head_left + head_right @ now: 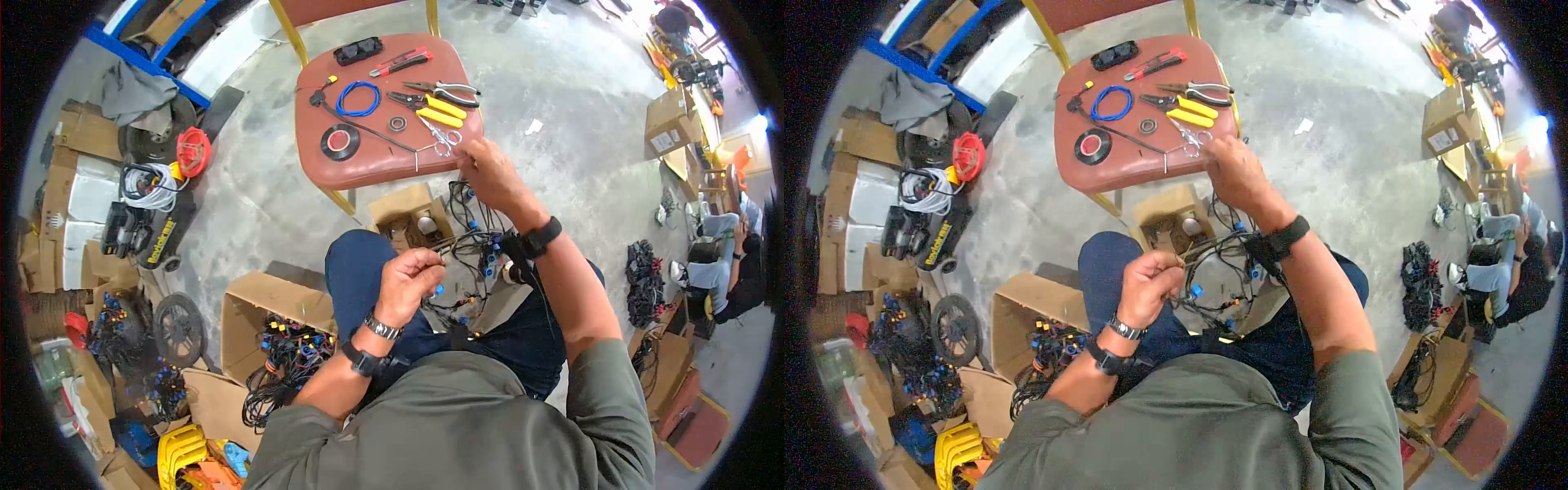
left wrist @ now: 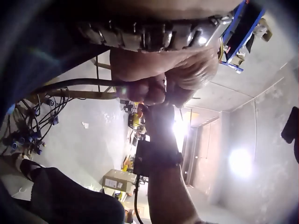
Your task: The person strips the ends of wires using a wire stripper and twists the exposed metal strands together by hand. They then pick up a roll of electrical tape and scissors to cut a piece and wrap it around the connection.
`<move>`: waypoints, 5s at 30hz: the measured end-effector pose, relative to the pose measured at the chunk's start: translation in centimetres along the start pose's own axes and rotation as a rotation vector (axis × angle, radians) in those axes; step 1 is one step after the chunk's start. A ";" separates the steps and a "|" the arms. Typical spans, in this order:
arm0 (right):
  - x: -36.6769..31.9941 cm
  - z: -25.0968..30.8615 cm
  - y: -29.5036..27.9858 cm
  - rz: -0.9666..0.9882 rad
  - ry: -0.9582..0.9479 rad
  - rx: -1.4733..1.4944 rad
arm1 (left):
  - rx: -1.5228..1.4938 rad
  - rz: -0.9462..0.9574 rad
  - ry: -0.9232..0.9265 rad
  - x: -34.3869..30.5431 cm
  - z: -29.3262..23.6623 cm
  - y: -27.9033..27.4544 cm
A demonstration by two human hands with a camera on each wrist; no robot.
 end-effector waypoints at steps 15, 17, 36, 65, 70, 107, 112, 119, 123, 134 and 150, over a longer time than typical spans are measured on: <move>7.2 -1.5 1.2 0.099 0.175 -0.183 | 0.013 0.142 0.005 -0.3 -1.7 -0.6; 7.9 -2.1 0.8 0.024 0.119 -0.271 | 0.001 0.144 0.003 -0.3 -1.6 -0.6; 11.2 -2.5 0.7 0.169 0.185 -0.249 | 0.060 0.110 -0.092 -0.4 -0.7 -1.0; -19.3 1.8 0.7 0.563 0.239 1.013 | 0.182 -0.130 0.116 0.5 1.9 2.3; -19.6 1.1 -0.3 0.488 0.167 0.820 | 0.214 -0.129 0.130 0.9 1.6 2.9; -20.1 1.5 -1.5 0.587 0.082 0.621 | 0.423 -0.073 0.126 0.4 0.6 3.4; -20.0 1.9 -1.9 0.592 0.089 0.631 | 0.475 -0.065 0.107 0.3 0.5 3.7; -20.0 2.0 -2.0 0.604 0.082 0.645 | 0.471 -0.060 0.083 0.2 0.4 4.0; -20.0 2.1 -2.0 0.598 0.083 0.662 | 0.468 -0.057 0.080 0.3 0.3 4.2; -20.0 1.8 -1.4 0.589 0.099 0.692 | 0.483 -0.023 0.065 0.3 0.6 4.1; -20.2 1.8 -1.1 0.584 0.096 0.678 | 0.503 -0.046 0.055 0.4 0.8 4.1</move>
Point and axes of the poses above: each hand's wrist, its own x-axis towards the middle knuckle, its own y-axis out of the palm, z = x × y, the point moved 3 cm from there along x, towards the middle knuckle, and after that the axes turned 8 degrees about z, right-handed, at the moved point
